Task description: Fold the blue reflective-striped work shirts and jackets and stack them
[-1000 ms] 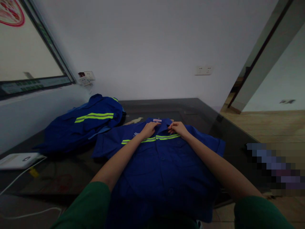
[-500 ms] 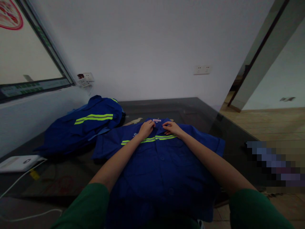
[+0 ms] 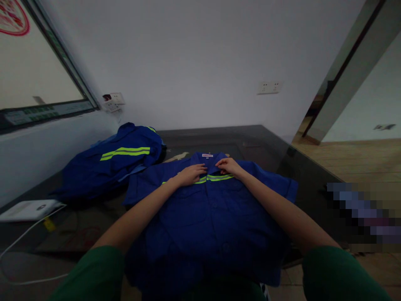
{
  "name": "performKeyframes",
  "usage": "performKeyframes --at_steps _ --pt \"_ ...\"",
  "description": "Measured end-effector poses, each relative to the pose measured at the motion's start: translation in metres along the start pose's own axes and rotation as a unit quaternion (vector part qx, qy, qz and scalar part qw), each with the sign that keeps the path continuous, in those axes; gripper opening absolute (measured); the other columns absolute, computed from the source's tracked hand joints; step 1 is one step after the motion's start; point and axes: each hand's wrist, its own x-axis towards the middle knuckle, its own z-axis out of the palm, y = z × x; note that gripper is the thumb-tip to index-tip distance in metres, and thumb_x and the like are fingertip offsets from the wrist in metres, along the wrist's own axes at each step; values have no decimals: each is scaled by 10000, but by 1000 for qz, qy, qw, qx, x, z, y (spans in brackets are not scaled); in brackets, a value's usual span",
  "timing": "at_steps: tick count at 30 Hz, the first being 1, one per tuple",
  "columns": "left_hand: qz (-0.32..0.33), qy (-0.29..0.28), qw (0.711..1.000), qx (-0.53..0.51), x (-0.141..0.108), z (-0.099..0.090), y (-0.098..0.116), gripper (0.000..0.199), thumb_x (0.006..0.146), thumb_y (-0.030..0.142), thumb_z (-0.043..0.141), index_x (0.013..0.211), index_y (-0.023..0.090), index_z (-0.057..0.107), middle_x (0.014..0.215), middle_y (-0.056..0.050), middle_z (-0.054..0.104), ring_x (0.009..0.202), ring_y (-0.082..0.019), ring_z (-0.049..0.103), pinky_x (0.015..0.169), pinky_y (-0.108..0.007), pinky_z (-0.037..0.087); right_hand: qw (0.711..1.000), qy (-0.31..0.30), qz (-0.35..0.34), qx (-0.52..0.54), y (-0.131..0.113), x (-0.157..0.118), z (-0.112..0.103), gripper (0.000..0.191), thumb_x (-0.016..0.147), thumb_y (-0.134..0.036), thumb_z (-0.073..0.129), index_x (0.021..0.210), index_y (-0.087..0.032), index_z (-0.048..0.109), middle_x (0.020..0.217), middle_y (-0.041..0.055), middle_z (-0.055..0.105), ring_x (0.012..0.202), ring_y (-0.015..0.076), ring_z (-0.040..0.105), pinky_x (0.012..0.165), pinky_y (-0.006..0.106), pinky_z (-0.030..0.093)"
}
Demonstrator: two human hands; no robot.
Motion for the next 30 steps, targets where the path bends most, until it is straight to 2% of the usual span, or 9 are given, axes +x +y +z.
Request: performKeyframes --at_steps 3,6,9,11,13,16,20,23,30 --pt "-19 -33 999 -33 -9 0 4 426 893 153 450 1307 177 543 1418 -85 502 1397 -206 330 1135 -402 302 995 4 -28 -94 1 -2 6 118 727 -59 650 766 -160 696 555 -18 598 538 111 596 568 201 482" --pt "-51 -27 995 -84 -15 2 6 450 945 214 391 1391 215 453 1476 -62 429 1398 -183 327 1151 -406 273 982 27 -53 -179 -3 -8 9 121 699 -74 679 736 -187 706 720 17 657 750 160 636 721 242 479" --pt "-93 56 988 -108 -15 6 2 444 954 234 360 1387 192 451 1435 -74 484 1360 -165 392 1141 -378 300 966 58 -80 -238 -14 -15 13 110 765 -133 647 814 -200 719 938 65 665 932 202 620 833 288 463" --pt "-131 111 981 -89 -13 10 -3 437 935 214 377 1355 168 487 1397 -94 522 1339 -176 420 1135 -388 308 946 75 -138 -283 -22 -18 18 135 821 -170 611 892 -198 723 1053 89 642 1023 211 592 901 307 448" --pt "-182 122 974 -52 -12 13 -7 442 911 203 414 1343 166 501 1414 -104 502 1355 -206 397 1141 -435 282 920 64 -215 -320 -27 -20 27 193 875 -213 569 994 -184 718 1114 106 635 1085 217 572 963 326 429" --pt "-263 57 963 -10 -14 17 -11 490 920 278 441 1404 202 436 1501 -100 385 1407 -261 302 1136 -528 230 893 -13 -288 -345 -25 -22 45 348 932 -305 503 1212 -153 642 1288 140 585 1207 242 525 1036 370 392" --pt "-312 -37 949 1 -21 18 -17 527 966 451 340 1469 295 326 1560 -65 263 1432 -286 235 1117 -579 203 874 -108 -279 -382 -7 -24 64 559 953 -444 434 1433 -158 421 1489 153 388 1377 292 351 1104 509 292" --pt "-329 -57 942 19 -27 16 -25 553 966 527 277 1484 334 280 1573 -49 222 1447 -284 188 1115 -607 158 870 -117 -274 -392 4 -24 69 608 963 -501 370 1482 -188 326 1523 127 327 1419 281 267 1124 549 227" --pt "-412 -70 908 22 -37 9 -43 627 937 613 224 1500 337 231 1584 -44 175 1458 -276 144 1118 -612 133 877 -116 -262 -387 4 -24 68 625 958 -541 343 1487 -209 316 1534 107 307 1425 271 253 1135 532 217"
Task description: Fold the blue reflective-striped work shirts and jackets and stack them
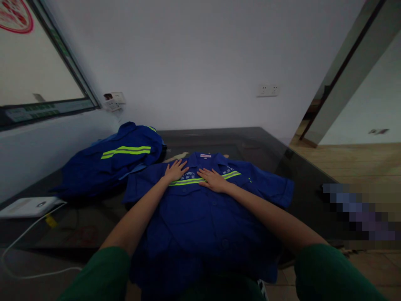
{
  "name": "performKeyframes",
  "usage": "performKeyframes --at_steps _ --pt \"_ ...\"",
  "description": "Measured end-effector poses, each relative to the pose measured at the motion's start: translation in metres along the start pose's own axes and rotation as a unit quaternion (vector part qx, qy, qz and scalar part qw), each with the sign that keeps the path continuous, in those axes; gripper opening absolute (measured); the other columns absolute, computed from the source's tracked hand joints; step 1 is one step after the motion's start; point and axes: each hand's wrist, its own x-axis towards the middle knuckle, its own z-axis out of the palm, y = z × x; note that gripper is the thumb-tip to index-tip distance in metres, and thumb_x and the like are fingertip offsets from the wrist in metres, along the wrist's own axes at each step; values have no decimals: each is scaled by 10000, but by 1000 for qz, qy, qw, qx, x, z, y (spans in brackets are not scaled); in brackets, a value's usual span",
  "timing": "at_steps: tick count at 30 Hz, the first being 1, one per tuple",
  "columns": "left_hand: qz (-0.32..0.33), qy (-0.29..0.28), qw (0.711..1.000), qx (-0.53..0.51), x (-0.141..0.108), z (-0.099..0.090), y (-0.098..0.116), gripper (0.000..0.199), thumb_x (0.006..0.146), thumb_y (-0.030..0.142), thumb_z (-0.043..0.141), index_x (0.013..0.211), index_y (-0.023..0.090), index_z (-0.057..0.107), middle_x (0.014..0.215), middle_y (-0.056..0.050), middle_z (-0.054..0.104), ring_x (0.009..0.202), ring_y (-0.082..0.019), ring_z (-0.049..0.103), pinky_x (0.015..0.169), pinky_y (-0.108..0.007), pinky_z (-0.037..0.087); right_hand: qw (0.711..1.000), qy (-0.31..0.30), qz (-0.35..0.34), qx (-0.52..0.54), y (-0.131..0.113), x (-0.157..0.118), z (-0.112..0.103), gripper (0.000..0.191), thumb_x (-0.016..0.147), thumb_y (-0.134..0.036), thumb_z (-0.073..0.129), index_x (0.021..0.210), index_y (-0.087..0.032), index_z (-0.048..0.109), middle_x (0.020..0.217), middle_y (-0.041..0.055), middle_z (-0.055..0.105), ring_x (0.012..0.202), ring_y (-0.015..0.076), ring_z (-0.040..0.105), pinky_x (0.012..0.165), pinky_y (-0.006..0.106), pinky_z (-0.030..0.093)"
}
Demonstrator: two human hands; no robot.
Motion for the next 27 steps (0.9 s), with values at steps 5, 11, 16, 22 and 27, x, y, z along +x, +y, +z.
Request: performKeyframes --at_steps 5,11,16,22,27 --pt "25 27 999 -35 3 -4 -10 549 955 535 262 1450 321 366 1538 -40 321 1427 -268 254 1120 -568 203 1000 1 8 1 -4 -3 -2 611 958 -508 384 1482 -199 329 1533 121 307 1424 274 255 1137 530 206" --pt "27 169 984 -51 -14 -32 -65 387 892 270 433 1231 208 607 1278 -73 618 1202 -228 543 1050 -401 390 995 76 4 65 -4 18 -20 392 931 -397 509 1214 -156 633 1266 130 621 1239 261 506 1044 394 370" --pt "-46 135 988 -64 -46 -51 -130 379 837 310 495 1159 176 643 1220 -85 651 1142 -239 585 1010 -336 426 962 157 154 161 10 79 -31 232 868 -173 563 1077 -166 665 1055 82 696 990 179 626 923 296 436" --pt "-67 87 978 -175 -88 -52 -162 496 819 562 459 1057 186 679 1180 -87 676 1119 -258 596 1011 -340 419 925 181 259 209 25 150 -16 310 755 -90 617 1052 -170 658 1026 65 700 935 173 648 848 291 480" --pt "-11 46 974 -221 -106 -55 -162 615 717 672 539 1055 177 676 1147 -90 678 1074 -273 609 969 -338 444 907 182 274 261 27 172 -1 336 654 -32 632 955 -151 724 902 41 737 811 158 670 734 230 503"
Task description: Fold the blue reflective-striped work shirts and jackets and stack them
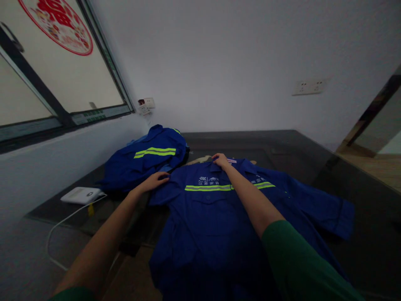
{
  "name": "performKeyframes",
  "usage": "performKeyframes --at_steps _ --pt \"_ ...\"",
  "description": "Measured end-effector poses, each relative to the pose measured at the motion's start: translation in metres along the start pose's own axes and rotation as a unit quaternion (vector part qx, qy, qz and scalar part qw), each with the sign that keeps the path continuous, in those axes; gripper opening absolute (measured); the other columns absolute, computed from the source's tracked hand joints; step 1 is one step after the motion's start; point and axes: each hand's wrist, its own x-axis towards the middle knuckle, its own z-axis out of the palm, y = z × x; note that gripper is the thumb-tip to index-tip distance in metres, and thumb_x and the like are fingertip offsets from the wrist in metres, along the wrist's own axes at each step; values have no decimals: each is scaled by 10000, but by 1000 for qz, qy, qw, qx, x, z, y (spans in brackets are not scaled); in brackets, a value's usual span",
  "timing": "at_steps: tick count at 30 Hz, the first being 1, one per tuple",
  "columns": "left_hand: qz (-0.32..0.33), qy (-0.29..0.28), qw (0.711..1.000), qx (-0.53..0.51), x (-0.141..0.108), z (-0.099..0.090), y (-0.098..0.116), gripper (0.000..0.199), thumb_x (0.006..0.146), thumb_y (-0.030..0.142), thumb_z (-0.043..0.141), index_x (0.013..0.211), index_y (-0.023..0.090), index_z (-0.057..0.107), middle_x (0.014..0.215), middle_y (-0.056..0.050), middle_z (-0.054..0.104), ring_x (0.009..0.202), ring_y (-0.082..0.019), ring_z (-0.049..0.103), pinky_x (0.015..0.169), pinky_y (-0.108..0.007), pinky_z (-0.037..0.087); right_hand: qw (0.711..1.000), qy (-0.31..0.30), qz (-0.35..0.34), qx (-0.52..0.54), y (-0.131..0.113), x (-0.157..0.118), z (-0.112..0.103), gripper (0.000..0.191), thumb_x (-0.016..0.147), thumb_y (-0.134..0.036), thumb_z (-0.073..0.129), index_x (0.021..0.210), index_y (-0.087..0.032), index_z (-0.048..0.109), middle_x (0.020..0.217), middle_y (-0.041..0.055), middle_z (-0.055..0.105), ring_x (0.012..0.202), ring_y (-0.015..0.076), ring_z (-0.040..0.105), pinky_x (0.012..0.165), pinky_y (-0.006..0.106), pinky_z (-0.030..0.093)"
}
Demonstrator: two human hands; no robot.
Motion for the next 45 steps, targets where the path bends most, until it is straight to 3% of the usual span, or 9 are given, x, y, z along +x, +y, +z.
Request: performKeyframes --at_steps 3,7,15,24,28,31,34,39,45 --pt "-4 2 1000 -19 -4 -4 -6 608 639 660 624 1012 182 667 1057 -73 695 1010 -268 621 913 -332 464 1000 11 16 19 5 2 6 339 653 -29 595 929 -149 750 874 43 747 780 156 675 709 214 501" --pt "-30 75 996 -31 -10 -14 -25 553 575 635 656 877 173 643 906 -56 684 889 -246 620 803 -310 473 998 42 39 30 8 4 13 337 658 -71 585 929 -161 764 885 55 750 782 177 682 721 240 510" --pt "-109 208 972 28 -18 -33 -34 370 662 549 602 666 180 627 661 -15 632 676 -182 568 592 -243 382 994 87 50 48 4 4 19 298 674 -77 586 881 -194 766 928 59 745 886 190 680 823 270 496" --pt "-154 135 978 24 -10 -28 -35 530 747 667 492 634 169 634 553 -4 593 605 -191 569 526 -240 377 993 91 52 46 7 10 20 328 683 -85 577 941 -176 759 914 50 748 807 173 687 759 247 513" --pt "-192 95 969 119 -8 -24 -29 430 826 539 489 695 167 661 693 -68 674 743 -258 642 633 -287 454 996 74 37 25 6 10 19 379 721 -109 569 1065 -149 722 984 65 740 836 175 686 742 243 518" --pt "-194 107 948 229 -9 -16 -11 248 826 367 539 816 164 681 898 -143 692 912 -318 639 768 -373 471 999 52 9 -11 4 5 19 339 720 -68 564 996 -160 737 1028 66 727 917 176 670 797 241 498" --pt "-112 162 916 350 -3 1 18 246 853 253 494 1021 171 655 1113 -177 630 1101 -337 559 905 -453 430 998 22 -29 -53 -1 -2 17 308 716 -43 583 945 -175 741 1011 62 720 961 180 650 855 247 472" --pt "-16 122 959 255 34 46 58 350 900 305 471 1209 186 583 1212 -128 594 1128 -275 547 948 -382 444 988 28 -73 -136 -12 -17 3 332 785 -110 595 1103 -154 681 1235 165 567 1165 263 530 977 355 418" --pt "-83 122 973 179 77 73 58 365 945 331 401 1211 168 589 1160 -129 652 1081 -250 606 897 -325 472 964 -14 -146 -220 -13 -49 -7 312 886 -264 552 1184 -207 627 1290 151 521 1210 290 453 987 430 411"
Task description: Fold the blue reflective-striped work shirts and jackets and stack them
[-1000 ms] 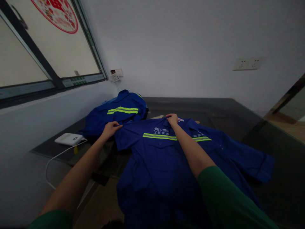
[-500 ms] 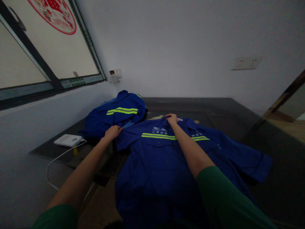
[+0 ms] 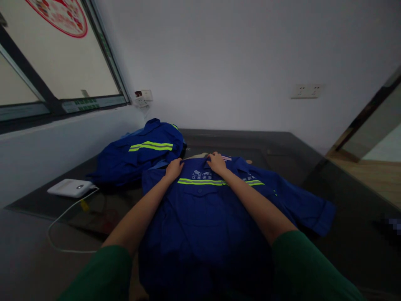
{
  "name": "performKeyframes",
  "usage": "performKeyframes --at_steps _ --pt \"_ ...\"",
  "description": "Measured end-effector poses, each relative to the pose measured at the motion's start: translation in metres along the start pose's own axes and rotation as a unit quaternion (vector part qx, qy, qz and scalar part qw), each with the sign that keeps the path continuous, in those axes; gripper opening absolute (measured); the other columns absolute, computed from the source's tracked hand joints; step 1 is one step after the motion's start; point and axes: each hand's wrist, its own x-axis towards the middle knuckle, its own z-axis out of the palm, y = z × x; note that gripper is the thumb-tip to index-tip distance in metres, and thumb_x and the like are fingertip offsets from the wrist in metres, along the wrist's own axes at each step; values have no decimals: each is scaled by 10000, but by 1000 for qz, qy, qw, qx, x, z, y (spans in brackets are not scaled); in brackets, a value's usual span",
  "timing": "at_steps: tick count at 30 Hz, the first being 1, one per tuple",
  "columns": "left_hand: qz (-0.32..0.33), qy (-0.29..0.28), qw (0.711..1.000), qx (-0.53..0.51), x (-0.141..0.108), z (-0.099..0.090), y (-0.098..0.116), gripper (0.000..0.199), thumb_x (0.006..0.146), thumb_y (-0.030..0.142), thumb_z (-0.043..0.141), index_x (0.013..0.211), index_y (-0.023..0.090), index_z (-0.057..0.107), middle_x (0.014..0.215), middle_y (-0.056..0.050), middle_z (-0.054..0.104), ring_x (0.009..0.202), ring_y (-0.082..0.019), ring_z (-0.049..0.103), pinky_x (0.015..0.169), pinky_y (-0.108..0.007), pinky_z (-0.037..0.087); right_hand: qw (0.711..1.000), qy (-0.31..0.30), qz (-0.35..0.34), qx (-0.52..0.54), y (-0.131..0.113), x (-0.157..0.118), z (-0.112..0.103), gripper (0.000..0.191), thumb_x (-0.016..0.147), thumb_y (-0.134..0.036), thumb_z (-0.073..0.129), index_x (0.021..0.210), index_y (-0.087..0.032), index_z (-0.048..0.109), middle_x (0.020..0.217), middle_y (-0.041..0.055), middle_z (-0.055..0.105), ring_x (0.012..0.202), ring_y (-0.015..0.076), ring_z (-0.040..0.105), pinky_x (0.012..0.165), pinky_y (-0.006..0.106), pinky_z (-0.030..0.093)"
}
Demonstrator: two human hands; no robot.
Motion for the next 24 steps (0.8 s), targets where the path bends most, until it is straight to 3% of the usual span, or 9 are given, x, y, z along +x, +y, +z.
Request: performKeyframes --at_steps 3,6,9,11,15,18,21,24 --pt "-26 -21 999 5 15 -1 -7 400 971 330 317 1103 158 654 1080 -148 689 1017 -253 644 835 -316 490 998 -38 -35 -21 -3 -15 5 331 891 -356 568 1192 -234 626 1269 131 567 1201 293 466 966 450 426" --pt "-43 -43 998 32 22 -8 -9 392 954 353 368 986 128 687 1000 -187 699 962 -287 666 806 -349 497 996 -54 -67 -26 -4 -20 1 352 895 -373 570 1212 -231 624 1304 117 570 1241 274 456 1009 438 392" --pt "-36 -30 997 64 18 -13 1 329 931 286 408 1057 111 656 1061 -227 664 1036 -334 631 866 -436 471 995 -50 -86 -22 6 -17 -23 354 921 -372 536 1233 -226 618 1314 97 578 1252 224 470 1052 371 353" --pt "12 7 997 82 12 -14 12 333 926 207 380 1154 133 610 1152 -215 623 1135 -329 572 937 -469 430 997 -37 -62 -26 23 -16 -49 351 960 -343 460 1252 -213 605 1295 97 596 1220 199 506 1027 324 376" --pt "160 46 985 45 8 -5 45 341 910 193 425 1215 178 578 1228 -138 582 1173 -262 527 985 -402 425 995 -42 61 -71 83 -35 -106 296 937 -256 468 1155 -198 660 1176 94 669 1094 206 608 919 295 451" --pt "213 33 976 -16 10 6 79 343 936 267 427 1226 163 577 1262 -118 572 1186 -235 518 1017 -369 414 975 -64 170 -126 132 -69 -141 259 888 -252 539 1082 -176 692 1118 137 687 1036 268 644 860 359 488" --pt "268 21 963 -39 6 17 121 388 952 324 418 1281 165 549 1331 -119 541 1238 -233 487 1062 -384 371 947 -86 258 -173 172 -109 -162 292 862 -307 591 1048 -109 698 1113 222 668 1036 351 640 821 443 498" --pt "327 -14 944 -36 -8 29 166 439 964 381 390 1358 215 490 1437 -98 461 1316 -240 419 1098 -424 322 925 -129 295 -203 201 -140 -169 369 863 -396 598 1040 -85 687 1108 238 662 1039 365 636 800 441 499"
